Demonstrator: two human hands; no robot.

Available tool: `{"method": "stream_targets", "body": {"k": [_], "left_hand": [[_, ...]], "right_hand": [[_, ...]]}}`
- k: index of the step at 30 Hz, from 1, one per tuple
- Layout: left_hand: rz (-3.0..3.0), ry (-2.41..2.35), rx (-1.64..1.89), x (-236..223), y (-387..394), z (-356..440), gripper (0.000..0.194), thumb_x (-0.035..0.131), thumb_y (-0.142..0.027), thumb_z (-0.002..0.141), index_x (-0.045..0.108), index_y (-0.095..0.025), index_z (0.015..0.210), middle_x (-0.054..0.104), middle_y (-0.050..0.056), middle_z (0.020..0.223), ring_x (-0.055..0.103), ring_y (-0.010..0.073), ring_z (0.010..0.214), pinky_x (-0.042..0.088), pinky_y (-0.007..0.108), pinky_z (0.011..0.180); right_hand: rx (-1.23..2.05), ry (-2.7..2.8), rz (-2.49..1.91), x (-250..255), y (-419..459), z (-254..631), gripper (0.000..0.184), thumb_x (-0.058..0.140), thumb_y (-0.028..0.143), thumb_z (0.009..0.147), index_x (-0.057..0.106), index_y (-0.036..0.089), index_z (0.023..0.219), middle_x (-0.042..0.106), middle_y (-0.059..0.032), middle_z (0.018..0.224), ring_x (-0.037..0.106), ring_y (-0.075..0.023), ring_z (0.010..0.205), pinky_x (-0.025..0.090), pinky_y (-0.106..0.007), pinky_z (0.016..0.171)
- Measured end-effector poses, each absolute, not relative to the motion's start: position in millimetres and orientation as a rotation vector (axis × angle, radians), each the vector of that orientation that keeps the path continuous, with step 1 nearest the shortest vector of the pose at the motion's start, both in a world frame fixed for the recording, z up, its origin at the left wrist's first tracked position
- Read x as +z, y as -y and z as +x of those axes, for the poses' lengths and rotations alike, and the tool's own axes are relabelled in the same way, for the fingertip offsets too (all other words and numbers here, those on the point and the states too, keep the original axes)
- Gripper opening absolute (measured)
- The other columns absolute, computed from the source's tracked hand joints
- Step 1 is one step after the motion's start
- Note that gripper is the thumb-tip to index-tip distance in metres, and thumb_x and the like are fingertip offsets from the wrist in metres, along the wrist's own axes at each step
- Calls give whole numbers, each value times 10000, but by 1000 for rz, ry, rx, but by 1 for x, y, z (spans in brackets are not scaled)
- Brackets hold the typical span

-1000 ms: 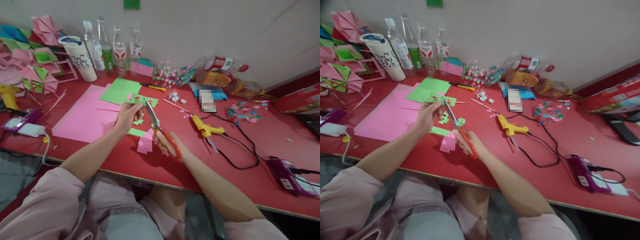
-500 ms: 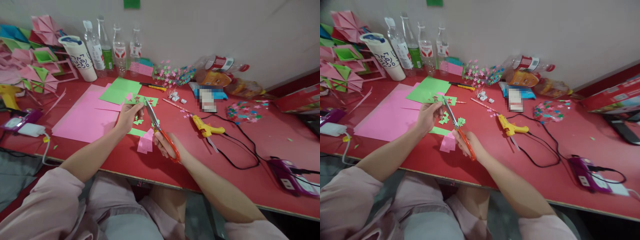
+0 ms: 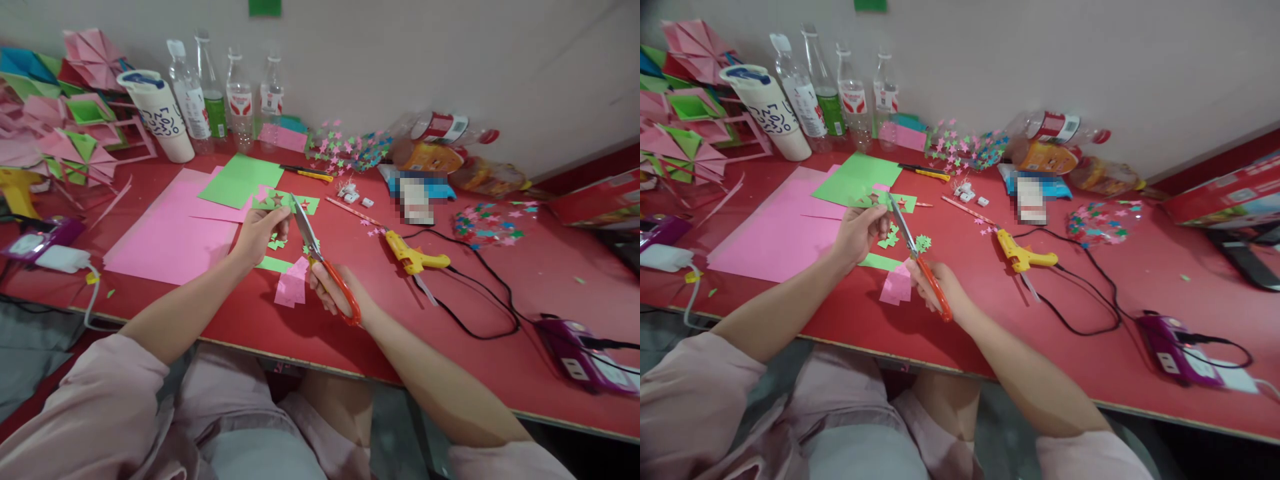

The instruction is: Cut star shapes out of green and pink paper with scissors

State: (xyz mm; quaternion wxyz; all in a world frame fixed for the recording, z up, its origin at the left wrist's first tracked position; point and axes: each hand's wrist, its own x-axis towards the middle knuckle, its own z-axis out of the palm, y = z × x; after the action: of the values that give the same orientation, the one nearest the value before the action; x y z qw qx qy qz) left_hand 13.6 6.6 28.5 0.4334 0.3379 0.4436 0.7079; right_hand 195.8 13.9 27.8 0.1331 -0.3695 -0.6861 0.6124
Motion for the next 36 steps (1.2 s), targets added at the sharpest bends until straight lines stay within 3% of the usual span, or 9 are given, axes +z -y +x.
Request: {"method": "stream_targets", "body": {"k": [9, 25, 32, 36], "left_hand": [[857, -1066, 1784, 28, -7, 11, 202, 579, -237, 708, 563, -162, 521, 516, -47, 401, 452, 33, 354, 344, 168, 360], [840, -1036, 1922, 30, -7, 2, 226, 552, -195, 711, 427, -181, 523, 452, -71, 388, 406, 31, 354, 298, 165, 352], [944, -1023, 1727, 28, -6, 8, 198, 550, -317, 756, 520, -171, 626, 550, -37, 483, 494, 51, 391, 386, 188, 398], [922, -1036, 1786, 28, -6, 9, 149, 561, -298, 757, 521, -179, 678, 549, -53, 517, 509, 42, 420, 398, 177, 419]], "right_hand": [[1779, 1982, -1143, 31, -16, 196, 490, 467, 667, 777, 413, 208, 616, 330, 101, 323, 317, -56, 237, 314, -189, 288], [1759, 2039, -1213, 32, -20, 196, 473, 501, 627, 780, 386, 205, 598, 326, 98, 352, 310, -52, 240, 302, -198, 287], [1759, 2011, -1178, 30, -22, 195, 501, 479, 679, 761, 394, 213, 599, 334, 93, 332, 314, -60, 237, 309, -212, 295], [1753, 2004, -1175, 27, -21, 196, 491, 514, 662, 753, 401, 207, 605, 339, 93, 352, 322, -57, 246, 301, -201, 288]]}}
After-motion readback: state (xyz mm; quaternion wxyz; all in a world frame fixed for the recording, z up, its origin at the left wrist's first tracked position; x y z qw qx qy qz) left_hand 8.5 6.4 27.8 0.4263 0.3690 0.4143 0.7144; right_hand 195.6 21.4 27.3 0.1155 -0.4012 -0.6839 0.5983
